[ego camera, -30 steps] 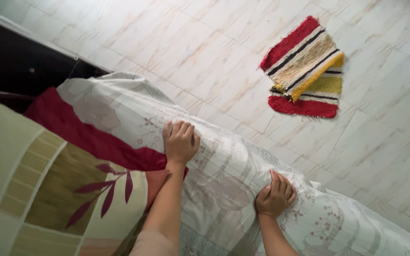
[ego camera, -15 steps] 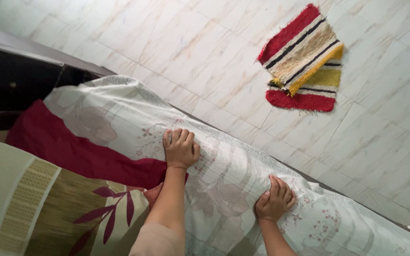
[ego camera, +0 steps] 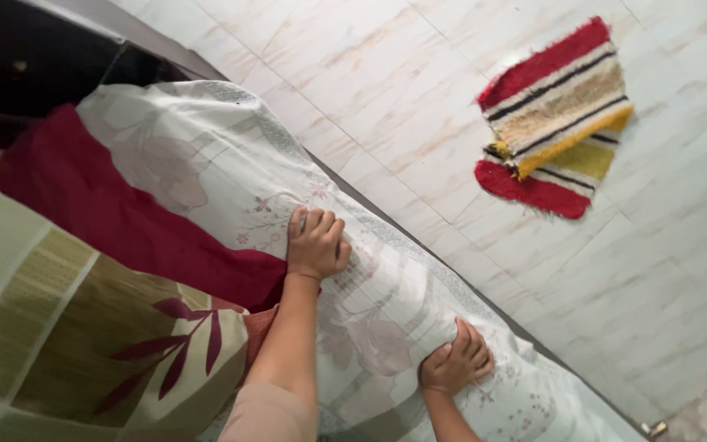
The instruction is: The person picks up a pillow and a pillowcase, sits on a bed, and fits the pillow inside the case by hand.
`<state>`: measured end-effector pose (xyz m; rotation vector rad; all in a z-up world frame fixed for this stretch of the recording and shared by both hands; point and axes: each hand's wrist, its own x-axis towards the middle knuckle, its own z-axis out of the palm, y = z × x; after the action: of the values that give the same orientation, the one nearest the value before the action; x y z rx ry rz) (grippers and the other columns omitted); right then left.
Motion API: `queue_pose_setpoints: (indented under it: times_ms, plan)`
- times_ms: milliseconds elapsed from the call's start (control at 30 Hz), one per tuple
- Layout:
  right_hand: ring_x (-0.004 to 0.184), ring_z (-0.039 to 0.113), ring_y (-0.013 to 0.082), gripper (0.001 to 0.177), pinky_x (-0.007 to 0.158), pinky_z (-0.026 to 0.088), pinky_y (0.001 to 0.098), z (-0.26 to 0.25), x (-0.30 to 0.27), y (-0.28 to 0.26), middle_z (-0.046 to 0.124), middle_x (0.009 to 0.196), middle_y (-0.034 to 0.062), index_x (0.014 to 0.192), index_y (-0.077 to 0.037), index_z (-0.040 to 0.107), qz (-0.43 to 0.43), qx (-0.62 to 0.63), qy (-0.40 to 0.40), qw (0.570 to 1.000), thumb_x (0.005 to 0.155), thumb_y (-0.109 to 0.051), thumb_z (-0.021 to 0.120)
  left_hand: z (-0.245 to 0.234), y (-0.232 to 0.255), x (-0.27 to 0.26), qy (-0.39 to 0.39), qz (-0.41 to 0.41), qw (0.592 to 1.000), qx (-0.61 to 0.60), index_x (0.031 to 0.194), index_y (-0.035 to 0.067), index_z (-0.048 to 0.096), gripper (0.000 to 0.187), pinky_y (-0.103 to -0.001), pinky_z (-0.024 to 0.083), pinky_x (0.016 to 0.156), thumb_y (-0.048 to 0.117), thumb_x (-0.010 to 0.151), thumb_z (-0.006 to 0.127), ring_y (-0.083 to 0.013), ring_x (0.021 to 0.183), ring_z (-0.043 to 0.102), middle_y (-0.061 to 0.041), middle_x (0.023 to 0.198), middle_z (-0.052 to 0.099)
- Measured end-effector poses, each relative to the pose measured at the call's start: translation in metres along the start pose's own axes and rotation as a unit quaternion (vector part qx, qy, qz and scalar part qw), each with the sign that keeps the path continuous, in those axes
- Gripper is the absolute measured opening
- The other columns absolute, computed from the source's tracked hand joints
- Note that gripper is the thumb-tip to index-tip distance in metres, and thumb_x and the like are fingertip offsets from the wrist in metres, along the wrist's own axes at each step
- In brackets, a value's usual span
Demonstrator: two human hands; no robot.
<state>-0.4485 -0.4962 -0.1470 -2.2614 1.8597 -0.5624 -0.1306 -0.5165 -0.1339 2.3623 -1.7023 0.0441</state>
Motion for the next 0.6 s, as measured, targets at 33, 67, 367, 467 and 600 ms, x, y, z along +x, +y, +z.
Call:
queue_pose_setpoints:
  times_ms: [33, 67, 367, 467, 600]
  plan:
    - [0.128, 0.053, 0.0276, 0.048, 0.117, 0.024, 0.0525, -0.0005, 0.0028, 0.0017, 0.063, 0.132, 0.0064, 0.129, -0.012, 0.062, -0.008, 0.004, -0.003, 1.000, 0.101, -0.033, 0.029, 0.0001, 0.0011, 0.0008, 0.002, -0.008, 1.000, 0.003, 0.090, 0.012, 0.068, 0.028, -0.051, 0.030, 0.117, 0.035, 0.081, 0.053, -0.0231, 0.110, 0.057, -0.006, 0.102, 0.066]
    - [0.128, 0.053, 0.0283, 0.048, 0.117, 0.024, 0.0528, -0.0016, 0.0020, 0.0014, 0.063, 0.132, 0.0067, 0.130, -0.011, 0.062, -0.010, -0.002, -0.002, 1.000, 0.102, -0.033, 0.029, -0.0010, 0.0025, 0.0004, 0.000, -0.004, 1.000, 0.010, 0.090, 0.013, 0.068, 0.027, -0.050, 0.031, 0.117, 0.034, 0.082, 0.053, -0.0222, 0.111, 0.057, -0.005, 0.102, 0.065]
    - [0.130, 0.052, 0.0308, 0.049, 0.118, 0.021, 0.0531, 0.0007, 0.0019, 0.0000, 0.063, 0.133, 0.0092, 0.130, -0.008, 0.061, -0.010, -0.014, -0.021, 1.000, 0.103, -0.032, 0.028, -0.0059, 0.0023, 0.0012, 0.011, -0.002, 1.000, 0.010, 0.089, 0.014, 0.067, 0.026, -0.047, 0.031, 0.117, 0.034, 0.081, 0.052, -0.0218, 0.111, 0.057, -0.004, 0.102, 0.065]
    - [0.130, 0.052, 0.0305, 0.050, 0.119, 0.021, 0.0532, 0.0011, 0.0031, 0.0001, 0.062, 0.133, 0.0094, 0.131, -0.007, 0.061, -0.006, -0.006, -0.016, 1.000, 0.103, -0.032, 0.028, -0.0055, 0.0040, 0.0014, 0.007, -0.001, 1.000, 0.004, 0.089, 0.013, 0.067, 0.026, -0.047, 0.031, 0.117, 0.034, 0.082, 0.052, -0.0215, 0.112, 0.057, -0.004, 0.102, 0.065]
    - [0.130, 0.052, 0.0312, 0.051, 0.118, 0.020, 0.0542, 0.0000, 0.0038, -0.0023, 0.062, 0.133, 0.0101, 0.131, -0.007, 0.061, -0.003, -0.006, -0.014, 1.000, 0.102, -0.033, 0.028, -0.0060, 0.0034, 0.0014, 0.020, 0.001, 1.000, -0.001, 0.093, 0.013, 0.068, 0.028, -0.048, 0.031, 0.118, 0.034, 0.082, 0.052, -0.0209, 0.114, 0.056, -0.004, 0.105, 0.065]
